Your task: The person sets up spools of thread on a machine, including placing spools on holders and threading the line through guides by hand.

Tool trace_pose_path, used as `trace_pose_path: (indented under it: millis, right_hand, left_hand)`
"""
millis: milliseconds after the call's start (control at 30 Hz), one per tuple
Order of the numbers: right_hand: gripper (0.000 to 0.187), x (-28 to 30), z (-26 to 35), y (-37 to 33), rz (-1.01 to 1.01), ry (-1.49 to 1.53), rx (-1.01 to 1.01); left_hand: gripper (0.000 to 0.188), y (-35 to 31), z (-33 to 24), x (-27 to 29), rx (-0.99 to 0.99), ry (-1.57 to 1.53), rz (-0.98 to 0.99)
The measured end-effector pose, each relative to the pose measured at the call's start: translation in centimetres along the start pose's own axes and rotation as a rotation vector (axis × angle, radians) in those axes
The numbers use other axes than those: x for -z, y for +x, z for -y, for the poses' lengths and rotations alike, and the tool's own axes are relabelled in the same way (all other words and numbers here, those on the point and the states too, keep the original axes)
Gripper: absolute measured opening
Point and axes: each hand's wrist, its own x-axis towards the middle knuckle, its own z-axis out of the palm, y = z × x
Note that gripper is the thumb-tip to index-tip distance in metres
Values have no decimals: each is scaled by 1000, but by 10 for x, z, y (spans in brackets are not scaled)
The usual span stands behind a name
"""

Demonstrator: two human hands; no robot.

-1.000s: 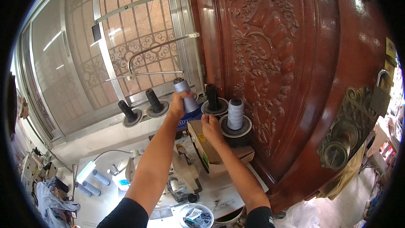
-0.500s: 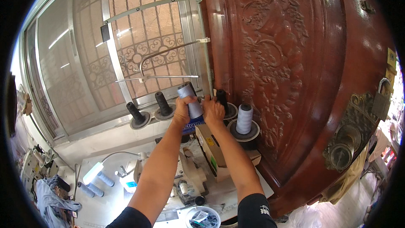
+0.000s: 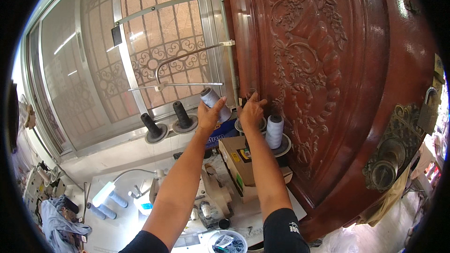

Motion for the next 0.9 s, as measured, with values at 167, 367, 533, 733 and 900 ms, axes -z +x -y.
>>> trace_pose_path:
  millis: [167, 367, 533, 733, 900]
  right_hand:
    - [39, -8, -20, 27, -107, 137, 97]
    - [45, 29, 6, -33, -269, 366, 471]
    - [45, 74, -42, -131, 67, 382, 671]
    - [43, 153, -96, -176, 463, 278, 357]
    - [46, 148, -157, -209, 730, 264, 86]
  left_hand:
    - [50, 5, -8, -15, -74, 21, 38]
    - [49, 21, 1, -22, 17, -199, 105]
    - [37, 39, 2, -46, 10, -124, 288]
    - [52, 24, 15, -88, -259, 332, 309]
    - [61, 10, 41, -96, -248, 646, 430]
